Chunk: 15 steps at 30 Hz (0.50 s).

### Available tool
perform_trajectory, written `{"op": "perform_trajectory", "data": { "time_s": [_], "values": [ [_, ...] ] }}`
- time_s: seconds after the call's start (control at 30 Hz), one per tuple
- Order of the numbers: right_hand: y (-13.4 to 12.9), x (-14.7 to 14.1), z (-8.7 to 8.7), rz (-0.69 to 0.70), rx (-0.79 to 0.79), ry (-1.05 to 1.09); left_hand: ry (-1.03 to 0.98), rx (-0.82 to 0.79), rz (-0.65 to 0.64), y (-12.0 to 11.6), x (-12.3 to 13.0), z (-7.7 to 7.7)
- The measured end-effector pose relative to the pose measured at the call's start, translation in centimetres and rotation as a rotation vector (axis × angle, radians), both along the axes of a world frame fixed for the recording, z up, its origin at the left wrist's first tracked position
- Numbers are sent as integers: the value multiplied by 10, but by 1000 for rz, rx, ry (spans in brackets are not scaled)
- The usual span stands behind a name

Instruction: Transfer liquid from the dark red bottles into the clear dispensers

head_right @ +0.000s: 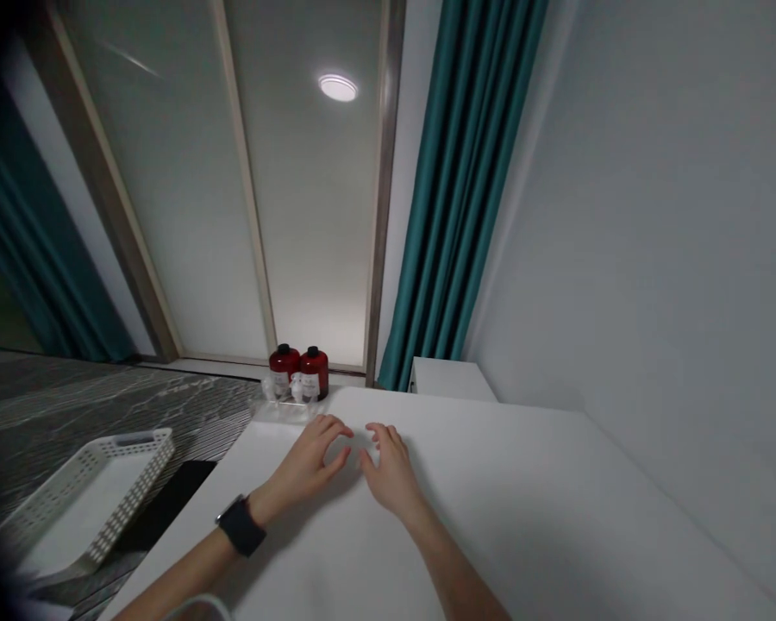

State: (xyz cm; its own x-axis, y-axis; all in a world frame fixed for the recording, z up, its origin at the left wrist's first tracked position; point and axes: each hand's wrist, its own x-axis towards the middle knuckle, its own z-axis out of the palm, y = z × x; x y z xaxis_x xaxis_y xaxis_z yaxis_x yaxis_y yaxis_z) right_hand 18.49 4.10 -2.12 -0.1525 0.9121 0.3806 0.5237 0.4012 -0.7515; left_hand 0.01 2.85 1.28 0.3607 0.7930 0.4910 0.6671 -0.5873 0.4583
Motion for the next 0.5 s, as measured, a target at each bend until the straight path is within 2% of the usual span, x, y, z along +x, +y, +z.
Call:
{"op": "perform_trajectory", "data": {
  "time_s": [0.1, 0.2, 0.33, 0.5],
  "values": [
    [-8, 17, -2, 6, -30, -6, 13, -23, -21, -6, 17, -5],
    [-16, 29, -7, 16, -50, 2, -5, -26, 2, -11, 26, -16],
    [-22, 36, -13, 27, -43, -11, 50, -18, -27, -17, 24, -28],
    [-22, 36, -14, 29, -38, -70, 65, -36, -49, -22, 15, -28]
  ]
}}
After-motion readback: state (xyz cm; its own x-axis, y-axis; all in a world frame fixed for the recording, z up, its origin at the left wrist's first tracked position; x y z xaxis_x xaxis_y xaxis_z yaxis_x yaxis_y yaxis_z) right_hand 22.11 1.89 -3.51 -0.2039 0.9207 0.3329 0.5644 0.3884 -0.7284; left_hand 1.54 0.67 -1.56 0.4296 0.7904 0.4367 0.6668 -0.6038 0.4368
